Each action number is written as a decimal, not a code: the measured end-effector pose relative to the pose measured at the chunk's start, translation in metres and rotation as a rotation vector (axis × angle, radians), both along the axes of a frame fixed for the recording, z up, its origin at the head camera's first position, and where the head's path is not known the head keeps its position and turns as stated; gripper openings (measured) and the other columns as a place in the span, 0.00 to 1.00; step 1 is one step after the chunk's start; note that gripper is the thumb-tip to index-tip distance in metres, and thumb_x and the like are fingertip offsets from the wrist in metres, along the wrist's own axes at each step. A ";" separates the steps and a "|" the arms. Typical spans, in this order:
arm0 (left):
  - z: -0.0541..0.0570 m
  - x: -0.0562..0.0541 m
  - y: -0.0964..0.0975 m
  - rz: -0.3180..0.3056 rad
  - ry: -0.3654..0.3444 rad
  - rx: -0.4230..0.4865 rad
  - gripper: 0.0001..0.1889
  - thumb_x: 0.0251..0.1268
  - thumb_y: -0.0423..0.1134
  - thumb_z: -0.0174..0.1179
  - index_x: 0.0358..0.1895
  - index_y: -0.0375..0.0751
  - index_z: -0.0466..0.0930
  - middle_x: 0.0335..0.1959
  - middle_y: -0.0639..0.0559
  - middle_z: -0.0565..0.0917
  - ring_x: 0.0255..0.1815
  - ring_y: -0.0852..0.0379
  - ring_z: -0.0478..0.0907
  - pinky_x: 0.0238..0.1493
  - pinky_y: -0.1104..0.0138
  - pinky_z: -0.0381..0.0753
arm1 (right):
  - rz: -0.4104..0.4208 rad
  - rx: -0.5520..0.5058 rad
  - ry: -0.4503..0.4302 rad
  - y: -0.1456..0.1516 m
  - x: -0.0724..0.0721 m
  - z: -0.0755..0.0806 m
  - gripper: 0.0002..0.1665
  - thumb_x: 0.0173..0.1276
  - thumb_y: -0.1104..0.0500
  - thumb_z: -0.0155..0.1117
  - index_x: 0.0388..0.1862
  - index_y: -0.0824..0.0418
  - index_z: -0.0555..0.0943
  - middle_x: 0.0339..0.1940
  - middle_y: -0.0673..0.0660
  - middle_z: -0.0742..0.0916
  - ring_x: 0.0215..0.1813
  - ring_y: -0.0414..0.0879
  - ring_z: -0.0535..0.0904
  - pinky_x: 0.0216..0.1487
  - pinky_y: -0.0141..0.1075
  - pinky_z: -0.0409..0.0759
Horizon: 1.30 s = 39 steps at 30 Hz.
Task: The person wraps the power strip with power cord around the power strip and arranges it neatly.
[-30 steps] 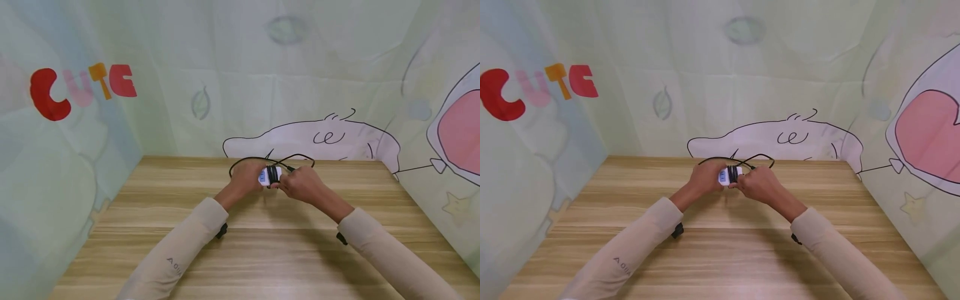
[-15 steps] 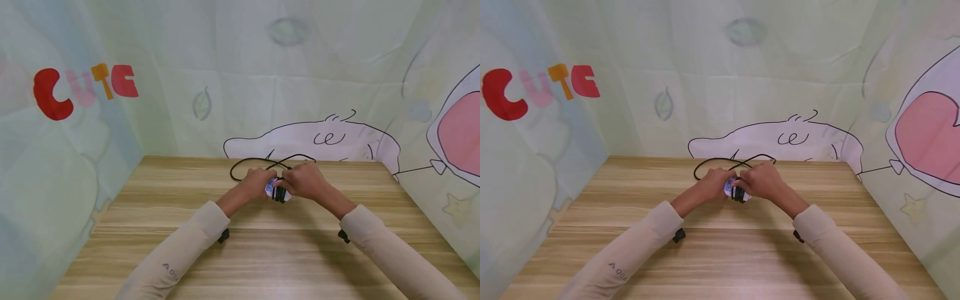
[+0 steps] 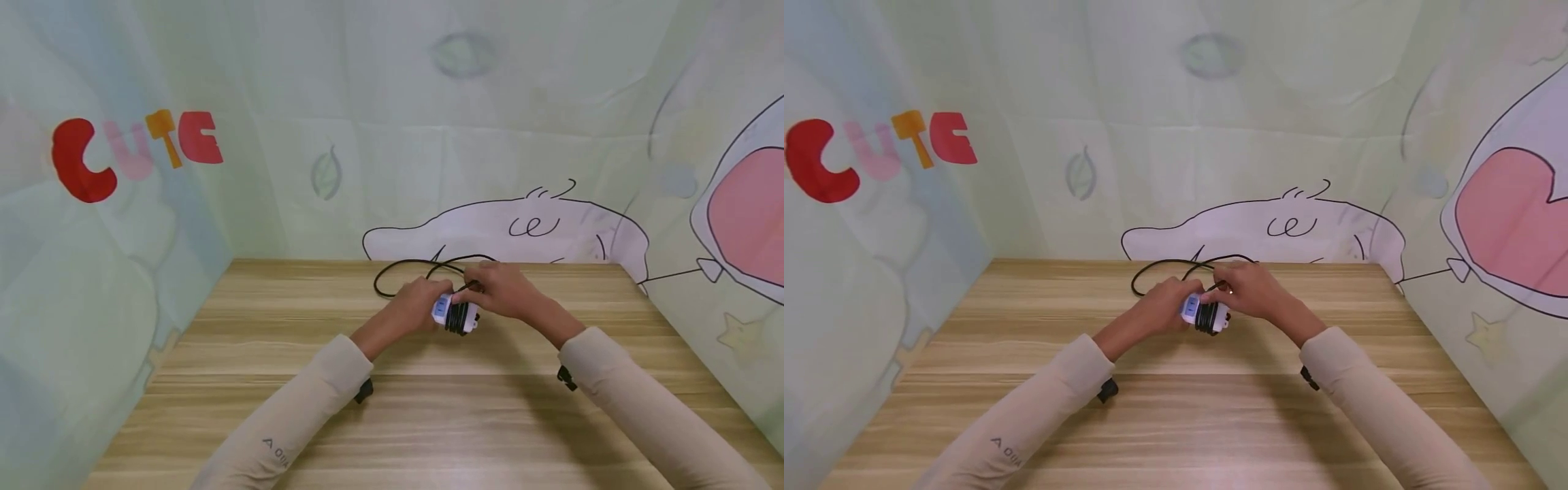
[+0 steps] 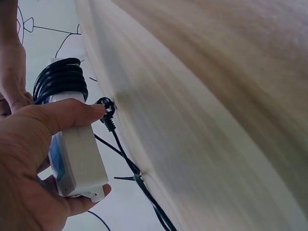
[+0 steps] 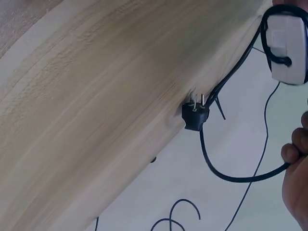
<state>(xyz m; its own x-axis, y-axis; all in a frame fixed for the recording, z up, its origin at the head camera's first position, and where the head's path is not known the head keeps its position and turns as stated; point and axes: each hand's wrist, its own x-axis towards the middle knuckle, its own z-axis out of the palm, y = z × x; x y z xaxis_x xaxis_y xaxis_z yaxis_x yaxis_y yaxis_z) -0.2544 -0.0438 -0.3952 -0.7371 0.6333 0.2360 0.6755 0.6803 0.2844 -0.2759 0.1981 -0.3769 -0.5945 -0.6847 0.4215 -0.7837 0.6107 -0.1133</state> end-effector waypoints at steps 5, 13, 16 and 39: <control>-0.006 0.000 -0.002 -0.018 -0.030 0.031 0.27 0.57 0.26 0.85 0.57 0.41 0.83 0.53 0.44 0.94 0.52 0.46 0.90 0.57 0.53 0.90 | 0.028 -0.050 -0.185 0.005 -0.001 0.002 0.03 0.83 0.59 0.70 0.49 0.57 0.86 0.41 0.52 0.86 0.44 0.43 0.76 0.46 0.41 0.80; -0.009 0.000 -0.006 -0.072 -0.021 0.088 0.25 0.59 0.27 0.83 0.58 0.38 0.83 0.53 0.41 0.93 0.53 0.44 0.88 0.58 0.51 0.88 | 0.021 -0.132 -0.256 0.010 -0.005 -0.001 0.05 0.84 0.61 0.68 0.52 0.59 0.88 0.46 0.54 0.88 0.48 0.45 0.81 0.49 0.42 0.84; -0.009 0.000 -0.006 -0.079 -0.023 0.104 0.25 0.59 0.27 0.83 0.58 0.38 0.82 0.52 0.41 0.92 0.53 0.44 0.88 0.59 0.51 0.88 | -0.018 -0.163 -0.279 0.012 -0.007 -0.003 0.04 0.83 0.59 0.70 0.50 0.57 0.89 0.44 0.53 0.89 0.45 0.44 0.82 0.49 0.42 0.84; -0.011 -0.002 -0.007 -0.034 -0.046 0.252 0.31 0.53 0.27 0.85 0.60 0.37 0.81 0.53 0.39 0.92 0.50 0.46 0.87 0.55 0.53 0.88 | -0.033 -0.429 -0.529 0.004 -0.025 -0.035 0.18 0.90 0.64 0.57 0.66 0.66 0.90 0.65 0.67 0.92 0.68 0.59 0.88 0.65 0.37 0.84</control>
<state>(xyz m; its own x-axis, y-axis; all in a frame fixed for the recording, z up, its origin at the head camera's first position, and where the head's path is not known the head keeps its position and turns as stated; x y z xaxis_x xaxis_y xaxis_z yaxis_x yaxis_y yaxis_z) -0.2565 -0.0509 -0.4058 -0.7298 0.5838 0.3558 0.6794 0.5611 0.4729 -0.3005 0.2018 -0.4122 -0.8130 -0.5000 0.2984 -0.5380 0.4492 -0.7133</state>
